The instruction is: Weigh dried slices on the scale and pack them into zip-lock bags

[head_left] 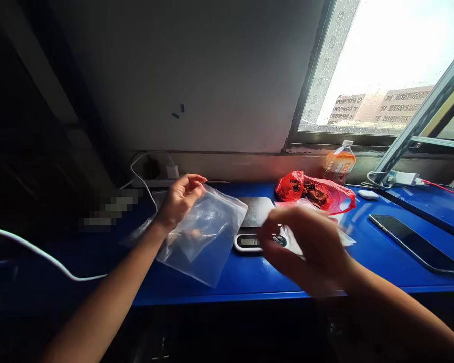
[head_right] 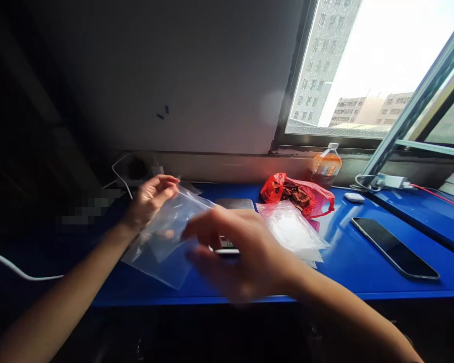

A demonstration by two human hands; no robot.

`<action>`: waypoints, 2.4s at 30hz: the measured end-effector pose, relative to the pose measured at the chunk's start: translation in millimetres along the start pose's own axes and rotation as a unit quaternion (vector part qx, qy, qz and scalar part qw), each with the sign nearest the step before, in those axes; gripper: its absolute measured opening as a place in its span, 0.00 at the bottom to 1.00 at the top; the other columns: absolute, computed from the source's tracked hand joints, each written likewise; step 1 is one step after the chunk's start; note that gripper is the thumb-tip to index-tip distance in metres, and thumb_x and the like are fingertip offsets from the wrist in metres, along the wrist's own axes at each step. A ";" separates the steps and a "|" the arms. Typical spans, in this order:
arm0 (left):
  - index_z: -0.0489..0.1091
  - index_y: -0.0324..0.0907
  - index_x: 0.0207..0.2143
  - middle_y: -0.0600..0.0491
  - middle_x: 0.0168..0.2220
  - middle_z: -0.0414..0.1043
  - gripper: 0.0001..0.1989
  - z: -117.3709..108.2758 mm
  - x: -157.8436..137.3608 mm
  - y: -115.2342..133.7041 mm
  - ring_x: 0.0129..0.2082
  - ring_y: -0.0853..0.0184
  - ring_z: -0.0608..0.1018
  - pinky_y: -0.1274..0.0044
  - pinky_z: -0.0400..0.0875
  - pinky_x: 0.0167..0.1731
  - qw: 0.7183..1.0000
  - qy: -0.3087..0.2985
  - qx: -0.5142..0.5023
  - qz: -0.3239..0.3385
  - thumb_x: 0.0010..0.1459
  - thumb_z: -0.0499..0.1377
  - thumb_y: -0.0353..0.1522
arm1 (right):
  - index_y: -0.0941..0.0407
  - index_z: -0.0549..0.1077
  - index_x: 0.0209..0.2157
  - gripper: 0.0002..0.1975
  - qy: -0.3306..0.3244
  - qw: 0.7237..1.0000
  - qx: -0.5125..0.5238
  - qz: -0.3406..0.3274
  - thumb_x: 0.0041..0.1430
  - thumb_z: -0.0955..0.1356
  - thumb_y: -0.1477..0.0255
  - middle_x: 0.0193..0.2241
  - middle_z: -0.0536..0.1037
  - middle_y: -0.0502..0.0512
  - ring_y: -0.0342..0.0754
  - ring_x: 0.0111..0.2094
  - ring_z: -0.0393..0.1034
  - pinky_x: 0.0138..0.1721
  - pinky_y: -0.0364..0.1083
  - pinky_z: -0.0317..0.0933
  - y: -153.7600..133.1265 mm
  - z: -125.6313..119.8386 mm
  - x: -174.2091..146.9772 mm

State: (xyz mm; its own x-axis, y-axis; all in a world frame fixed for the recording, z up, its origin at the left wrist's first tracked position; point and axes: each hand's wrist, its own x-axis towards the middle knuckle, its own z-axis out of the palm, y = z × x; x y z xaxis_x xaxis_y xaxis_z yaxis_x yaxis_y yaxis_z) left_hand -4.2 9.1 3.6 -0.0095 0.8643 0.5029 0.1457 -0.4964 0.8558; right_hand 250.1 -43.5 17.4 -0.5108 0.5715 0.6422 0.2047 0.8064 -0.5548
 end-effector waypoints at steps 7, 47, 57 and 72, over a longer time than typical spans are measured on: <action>0.67 0.44 0.43 0.54 0.34 0.74 0.08 29.5 -25.3 -0.3 0.33 0.67 0.76 0.74 0.71 0.36 0.962 -0.122 0.218 0.107 0.60 0.56 0.33 | 0.55 0.63 0.37 0.12 0.008 0.988 -0.074 0.132 0.49 0.66 0.76 0.35 0.73 0.55 0.47 0.35 0.67 0.36 0.47 0.62 38.0 44.8 31.2; 0.72 0.43 0.31 0.54 0.29 0.74 0.08 17.5 -17.7 21.9 0.31 0.66 0.74 0.75 0.67 0.29 0.934 -0.046 0.327 0.139 0.60 0.57 0.36 | 0.53 0.57 0.38 0.14 0.094 0.973 0.066 0.200 0.50 0.65 0.73 0.29 0.69 0.47 0.42 0.30 0.65 0.32 0.44 0.59 43.3 32.2 18.6; 0.72 0.43 0.28 0.52 0.28 0.75 0.10 13.3 -7.2 19.0 0.32 0.62 0.76 0.69 0.72 0.36 0.974 -0.041 0.218 0.043 0.57 0.60 0.40 | 0.55 0.62 0.37 0.16 0.161 0.927 0.182 0.285 0.44 0.68 0.74 0.24 0.67 0.45 0.41 0.25 0.61 0.26 0.42 0.55 61.2 3.0 26.3; 0.69 0.42 0.33 0.56 0.24 0.68 0.08 25.1 -12.8 3.7 0.26 0.71 0.71 0.77 0.70 0.32 0.999 -0.040 0.002 -0.012 0.55 0.60 0.37 | 0.59 0.72 0.32 0.13 0.064 0.966 0.167 0.189 0.56 0.68 0.63 0.23 0.73 0.50 0.42 0.26 0.67 0.29 0.43 0.61 41.1 -6.0 21.3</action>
State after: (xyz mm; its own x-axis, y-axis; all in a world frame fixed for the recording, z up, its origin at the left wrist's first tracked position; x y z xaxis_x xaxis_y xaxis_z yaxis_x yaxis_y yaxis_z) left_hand 21.2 -1.8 -2.7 0.0666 0.8797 0.4709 0.1498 -0.4754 0.8669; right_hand 252.6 2.7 11.4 -0.3416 0.8464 0.4086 0.0643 0.4548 -0.8883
